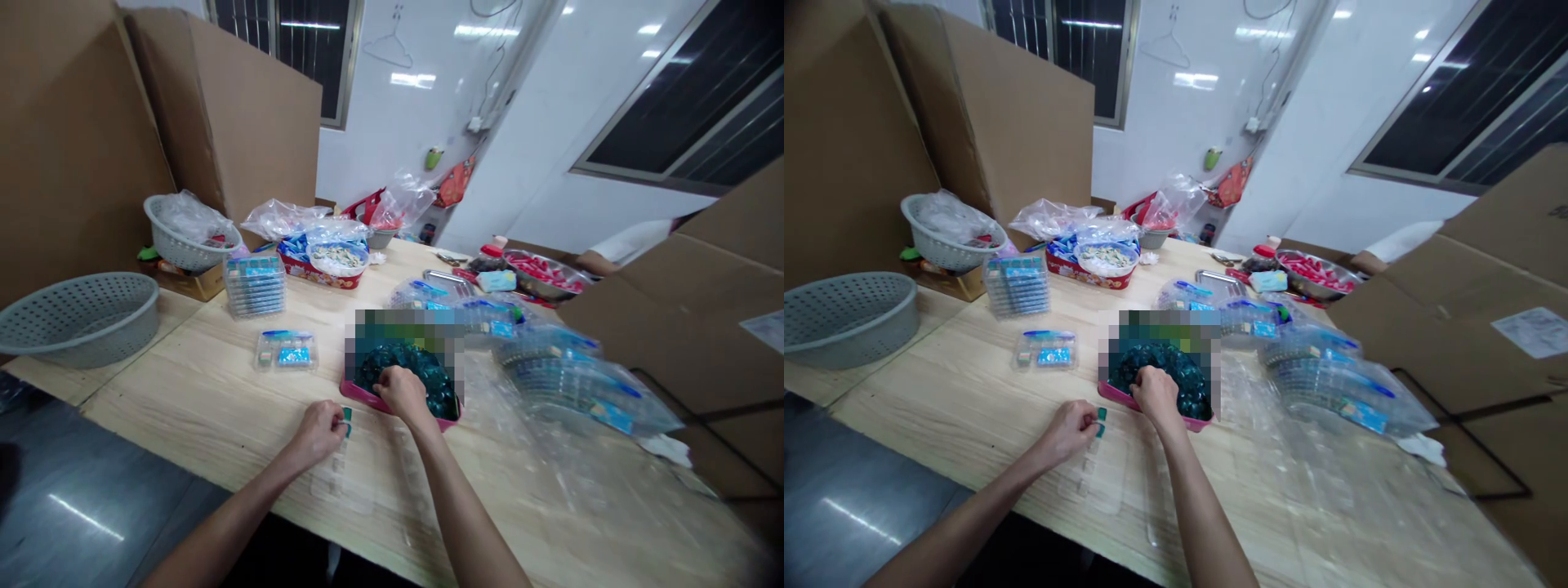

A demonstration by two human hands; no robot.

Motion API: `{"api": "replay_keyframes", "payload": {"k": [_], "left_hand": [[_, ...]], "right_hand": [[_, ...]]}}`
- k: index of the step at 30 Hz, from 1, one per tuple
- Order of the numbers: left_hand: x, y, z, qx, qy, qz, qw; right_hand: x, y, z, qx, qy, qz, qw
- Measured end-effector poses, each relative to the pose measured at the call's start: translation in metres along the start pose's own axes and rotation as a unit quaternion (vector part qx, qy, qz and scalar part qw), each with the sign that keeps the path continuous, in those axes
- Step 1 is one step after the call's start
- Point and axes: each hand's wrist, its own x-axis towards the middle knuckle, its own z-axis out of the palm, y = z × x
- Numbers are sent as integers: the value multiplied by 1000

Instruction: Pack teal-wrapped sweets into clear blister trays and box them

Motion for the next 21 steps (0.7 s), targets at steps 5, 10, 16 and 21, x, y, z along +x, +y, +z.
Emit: {"api": "replay_keyframes", "payload": {"k": [5,10,16,21], "left_hand": [[-6,6,-9,-75,76,-2,994],[-6,26,-15,-413,22,-50,909],[-10,27,-15,-524,-9,-93,846],[-21,9,-13,-252,-30,-52,966]], "right_hand": [[-8,3,5,164,35,12,986],[-37,0,2,592,-81,17,802],[-68,-15,17,649,-147,60,744],[-79,-16,47,571,-175,25,801]]}}
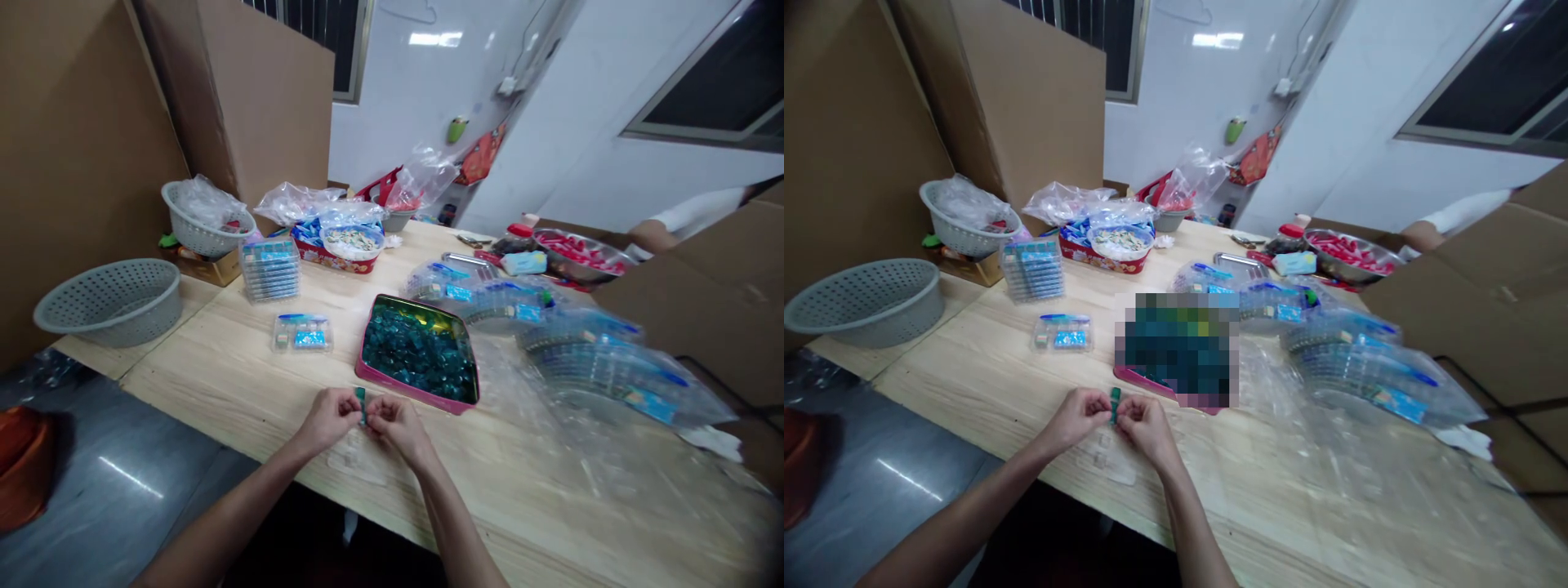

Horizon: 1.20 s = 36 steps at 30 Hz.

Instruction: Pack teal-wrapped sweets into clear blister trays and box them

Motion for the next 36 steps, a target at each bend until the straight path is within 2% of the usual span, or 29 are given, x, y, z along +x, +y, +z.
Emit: {"api": "replay_keyframes", "payload": {"k": [2,4,8,11,13,16,18,20,22,24,25,27,29,30,31,33,36], "left_hand": [[-4,-3,0,132,-3,19,991],[-6,-3,2,226,2,39,973],[-7,-3,5,327,-14,51,944],[-7,-4,6,357,-36,49,932],[-7,-4,6,361,-39,56,930],[-6,-3,6,350,-37,58,934],[-6,-3,6,333,-31,56,941],[-5,-3,5,309,-19,59,949],[-5,-2,4,283,-1,67,957],[-5,-1,2,257,27,82,963],[-5,1,1,241,43,90,965],[-4,6,0,188,72,98,975],[-2,13,2,85,79,78,990],[-1,17,3,12,69,60,996],[-1,20,5,-69,53,40,995],[0,25,9,-214,20,4,977],[-1,26,13,-306,23,-25,951]], "right_hand": [[1,8,4,-87,15,-31,996],[0,11,7,-186,31,-67,980],[-5,3,6,-343,31,-121,931],[-3,-16,-7,-381,43,-148,912],[5,-31,-23,-412,98,-153,893],[25,-51,-48,-519,178,-109,829],[39,-57,-61,-584,164,-66,793],[49,-58,-68,-607,128,-50,782],[53,-56,-70,-606,107,-59,786],[51,-53,-70,-585,115,-76,799],[48,-52,-70,-553,124,-91,819],[38,-50,-67,-431,132,-132,883],[25,-49,-59,-258,102,-157,948],[18,-48,-54,-181,75,-155,968],[12,-47,-48,-117,49,-145,981],[0,-45,-34,-32,20,-117,992],[-10,-38,-17,27,20,-88,996]]}}
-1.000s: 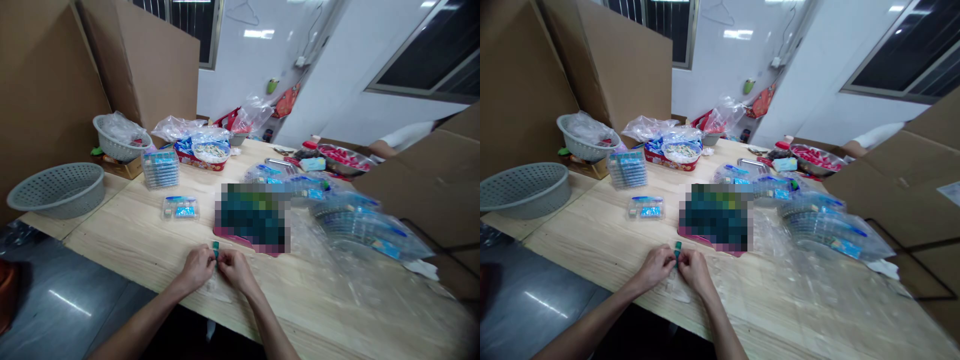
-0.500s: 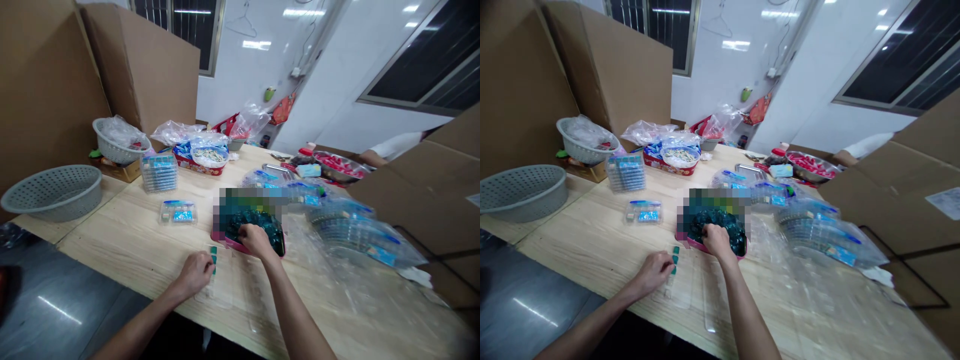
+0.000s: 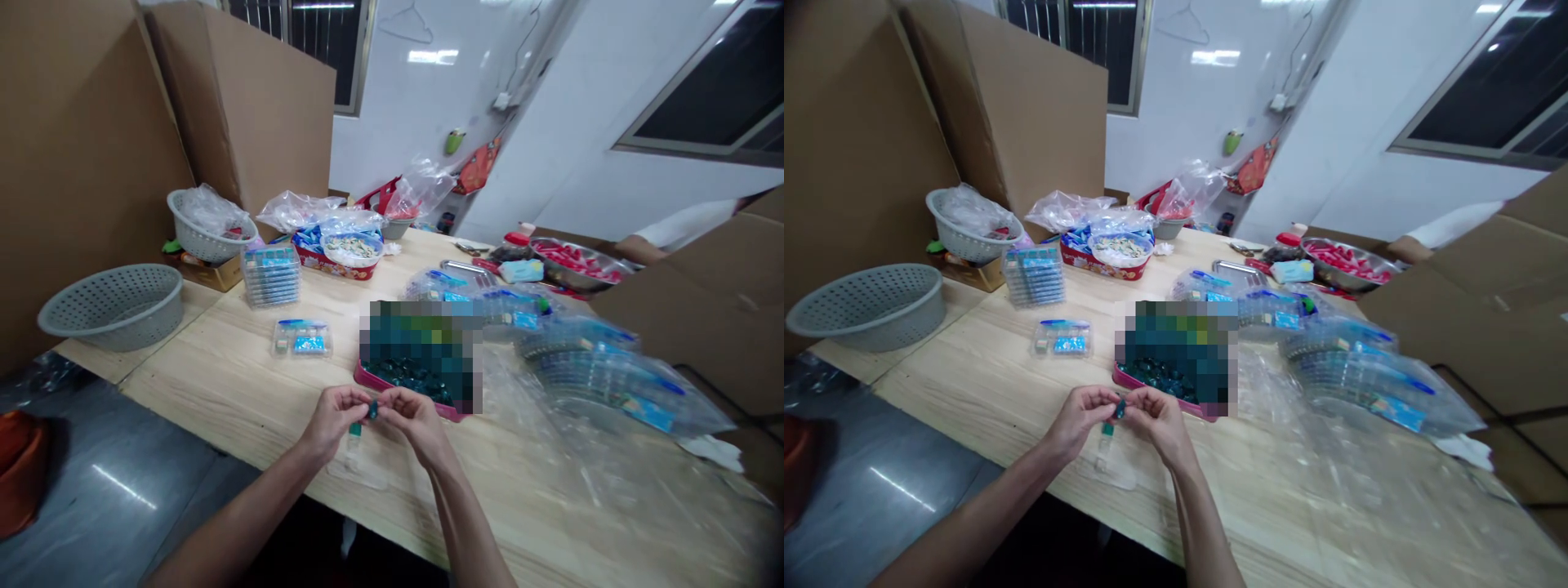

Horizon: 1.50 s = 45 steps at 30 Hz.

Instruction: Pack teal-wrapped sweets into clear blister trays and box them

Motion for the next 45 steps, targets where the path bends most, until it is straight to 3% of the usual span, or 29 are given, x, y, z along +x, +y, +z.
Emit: {"api": "replay_keyframes", "payload": {"k": [7,14,19,22,25,31,34,38,40,45], "left_hand": [[-5,-5,-9,-30,34,-11,999],[-7,6,-14,-126,-40,-119,984],[-6,6,-19,-59,-32,-84,994],[-7,-2,-24,41,-21,-37,998],[-10,-14,-28,187,-26,-3,982],[-12,-32,-30,475,-5,89,876],[-14,-33,-30,511,5,129,850],[-21,-27,-30,474,0,144,869],[-25,-26,-32,473,-31,157,867],[-29,-29,-37,527,-108,190,822]], "right_hand": [[-4,18,10,75,-7,42,996],[-4,23,17,147,-41,36,988],[-7,20,19,163,-47,30,985],[-10,25,20,113,-55,43,991],[-16,39,22,30,-66,52,996],[-23,66,28,-151,4,15,988],[-24,70,28,-208,20,-7,978],[-24,67,26,-265,25,-10,964],[-24,65,26,-303,27,-14,952],[-26,57,30,-382,2,-35,924]]}}
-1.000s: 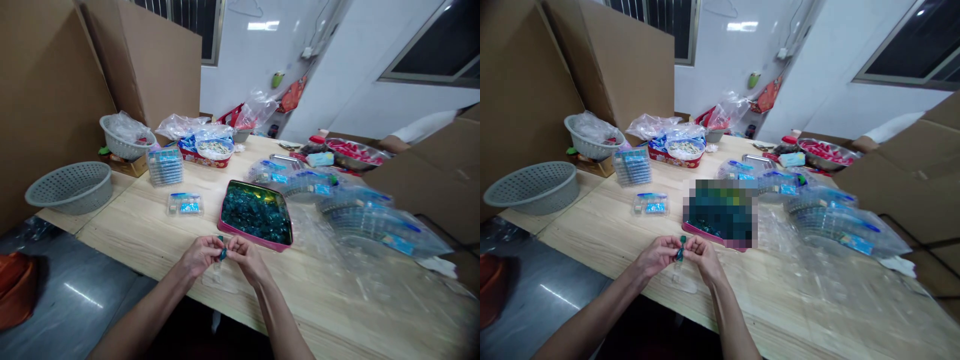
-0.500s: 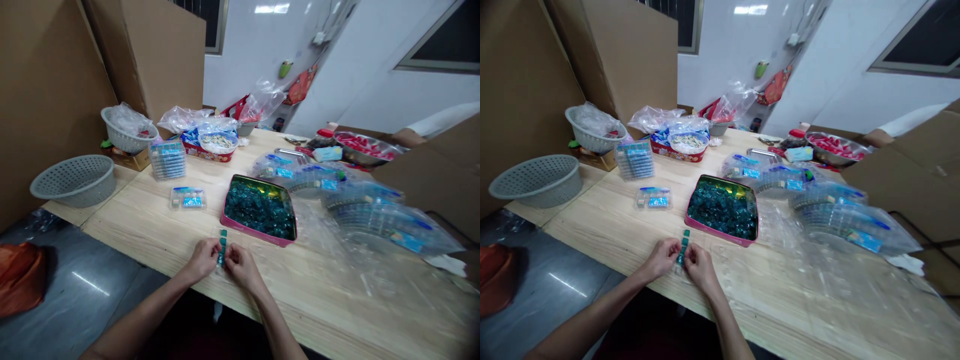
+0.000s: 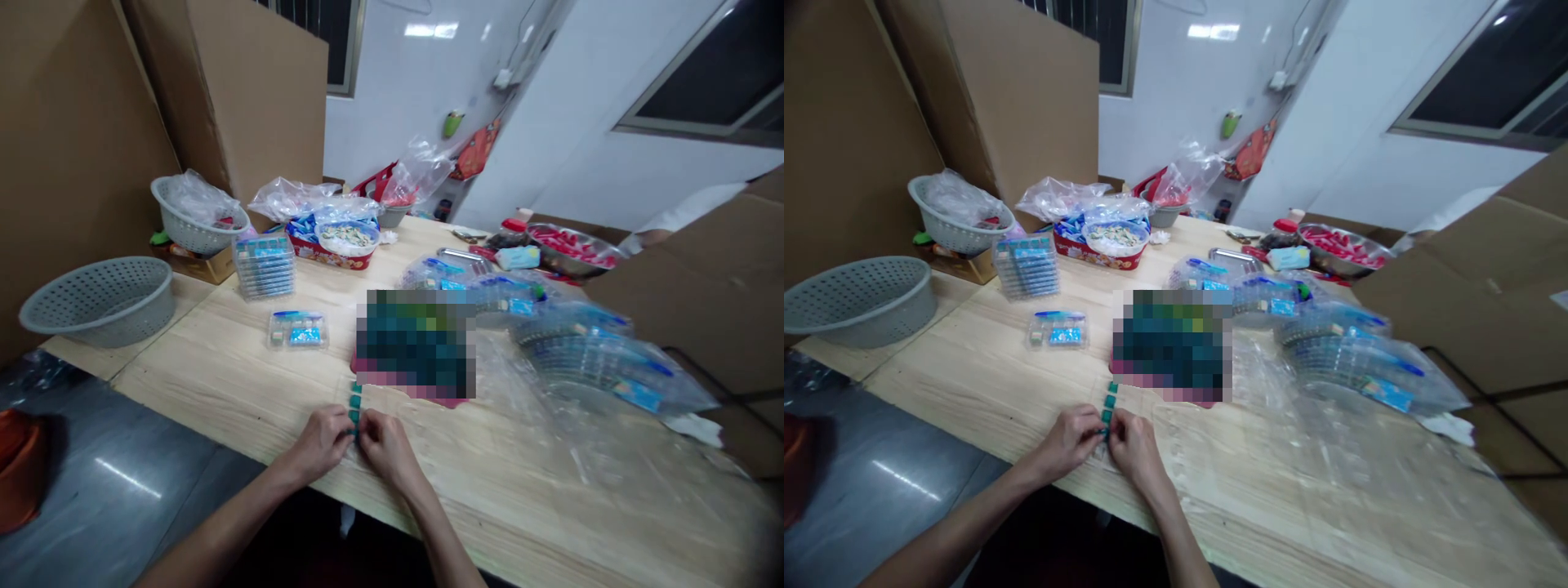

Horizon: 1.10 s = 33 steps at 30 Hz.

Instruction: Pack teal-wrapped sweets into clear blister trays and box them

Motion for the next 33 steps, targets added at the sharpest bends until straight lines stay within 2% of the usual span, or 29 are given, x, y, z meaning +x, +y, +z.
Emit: {"api": "replay_keyframes", "payload": {"k": [3,6,9,11,13,16,18,23,25,27,29,31,33], "left_hand": [[-1,-2,1,42,-12,6,999],[-1,-2,1,69,-12,15,997],[-2,-3,1,70,1,34,997],[-2,-5,2,69,5,43,997],[-2,-6,2,77,-8,42,996],[-1,-6,1,95,-44,40,994],[-1,-5,-2,94,-52,41,993],[1,-1,-11,50,-33,-1,998],[3,3,-14,22,6,-27,999],[7,7,-15,-22,58,-48,997],[14,13,-14,-114,96,-80,986],[23,20,-12,-262,109,-117,952],[30,25,-9,-405,114,-144,895]], "right_hand": [[-2,-5,-6,-24,-16,-19,999],[2,-8,-23,-20,-19,-51,998],[21,-7,-49,-22,46,-66,996],[43,-3,-65,-58,99,-50,992],[66,1,-75,-121,114,-17,986],[95,8,-77,-189,98,28,977],[105,10,-74,-196,97,37,975],[104,15,-76,-162,99,27,981],[95,18,-81,-105,99,23,989],[83,17,-84,40,98,25,994],[68,12,-82,221,83,31,971],[52,3,-74,336,55,38,939],[37,-7,-65,385,30,42,921]]}}
